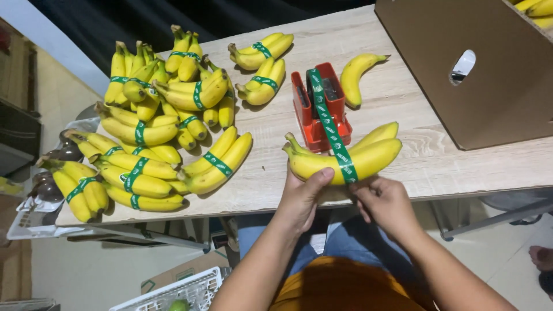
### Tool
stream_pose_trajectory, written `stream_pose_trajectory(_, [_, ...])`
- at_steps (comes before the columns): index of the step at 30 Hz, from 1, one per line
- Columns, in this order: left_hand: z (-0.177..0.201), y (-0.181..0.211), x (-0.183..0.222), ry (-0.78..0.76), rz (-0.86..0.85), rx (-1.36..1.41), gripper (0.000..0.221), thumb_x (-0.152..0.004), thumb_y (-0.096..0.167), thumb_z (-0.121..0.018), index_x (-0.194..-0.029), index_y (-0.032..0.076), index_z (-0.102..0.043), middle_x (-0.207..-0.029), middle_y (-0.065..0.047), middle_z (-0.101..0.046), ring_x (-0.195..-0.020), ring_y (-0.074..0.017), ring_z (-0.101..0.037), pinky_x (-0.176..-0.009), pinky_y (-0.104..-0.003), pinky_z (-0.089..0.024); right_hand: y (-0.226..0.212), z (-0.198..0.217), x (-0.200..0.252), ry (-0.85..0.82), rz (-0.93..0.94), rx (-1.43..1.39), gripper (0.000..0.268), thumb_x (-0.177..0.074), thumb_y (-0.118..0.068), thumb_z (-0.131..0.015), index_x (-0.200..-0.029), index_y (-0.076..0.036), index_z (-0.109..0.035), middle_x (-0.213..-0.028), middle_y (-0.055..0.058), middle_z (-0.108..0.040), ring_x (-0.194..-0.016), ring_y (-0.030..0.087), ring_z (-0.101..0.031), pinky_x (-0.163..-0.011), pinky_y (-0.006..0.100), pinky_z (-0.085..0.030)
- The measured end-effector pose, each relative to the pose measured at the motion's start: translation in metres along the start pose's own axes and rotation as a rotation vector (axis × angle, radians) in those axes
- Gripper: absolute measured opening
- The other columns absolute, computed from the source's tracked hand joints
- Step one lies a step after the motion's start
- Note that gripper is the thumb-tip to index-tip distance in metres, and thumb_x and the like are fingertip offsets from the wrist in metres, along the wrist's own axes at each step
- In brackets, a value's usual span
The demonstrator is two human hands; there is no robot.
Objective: Bundling bunches of bananas using a manual tape dispenser and green adhesive tape on a packaging table.
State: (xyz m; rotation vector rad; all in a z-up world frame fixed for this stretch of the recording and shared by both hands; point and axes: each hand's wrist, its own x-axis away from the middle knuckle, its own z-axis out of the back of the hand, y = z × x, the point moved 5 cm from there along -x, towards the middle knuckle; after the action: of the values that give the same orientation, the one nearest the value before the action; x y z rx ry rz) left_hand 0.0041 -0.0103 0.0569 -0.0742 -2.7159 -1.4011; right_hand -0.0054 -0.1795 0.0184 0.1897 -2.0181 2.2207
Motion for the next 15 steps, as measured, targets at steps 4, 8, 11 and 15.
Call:
stream_pose_trajectory(4, [0.000,0.002,0.001,-0.011,0.043,-0.049,0.090,-0.073,0.018,-0.091,-0.143,0.011,-0.036,-0.128,-0.012,-0.057,-0.113,-0.0234,-0.062,-0.094,-0.042,-0.057,-0.002,-0.004,-0.017,0.035,-0.001,0.082,0.017,-0.088,0.002,-0.064,-0.071,0.005,-0.068,-0.039,0.012,-0.053,-0.031,0.020,-0.049,-0.040,0.028,-0.038])
stream_pose_trajectory(8, [-0.003,0.009,0.006,-0.009,0.011,-0.077,0.092,-0.072,0.017,-0.091,-0.143,0.008,-0.033,-0.130,-0.012,-0.055,-0.115,-0.0215,-0.059,-0.098,-0.042,-0.055,0.003,-0.008,-0.025,0.070,0.015,0.058,0.015,-0.085,0.006,-0.065,-0.070,0.006,-0.069,-0.039,0.012,-0.053,-0.032,0.020,-0.049,-0.041,0.030,-0.040])
stream_pose_trajectory(11, [0.011,-0.003,0.000,-0.005,0.018,-0.085,0.095,-0.071,0.016,-0.092,-0.144,0.007,-0.032,-0.131,-0.011,-0.056,-0.116,-0.0208,-0.058,-0.099,-0.043,-0.054,0.004,-0.009,-0.028,0.093,0.034,0.052,0.015,-0.085,0.008,-0.065,-0.070,0.006,-0.067,-0.040,0.013,-0.053,-0.034,0.024,-0.052,-0.045,0.034,-0.043])
stream_pose_trajectory(15, [-0.006,0.015,0.006,-0.035,0.052,-0.070,0.090,-0.070,0.019,-0.092,-0.141,0.011,-0.037,-0.128,-0.009,-0.059,-0.116,-0.0209,-0.062,-0.099,-0.044,-0.056,-0.020,-0.011,-0.019,0.137,0.025,0.001,0.017,-0.085,0.008,-0.066,-0.068,0.006,-0.068,-0.040,0.015,-0.053,-0.034,0.024,-0.051,-0.046,0.034,-0.044])
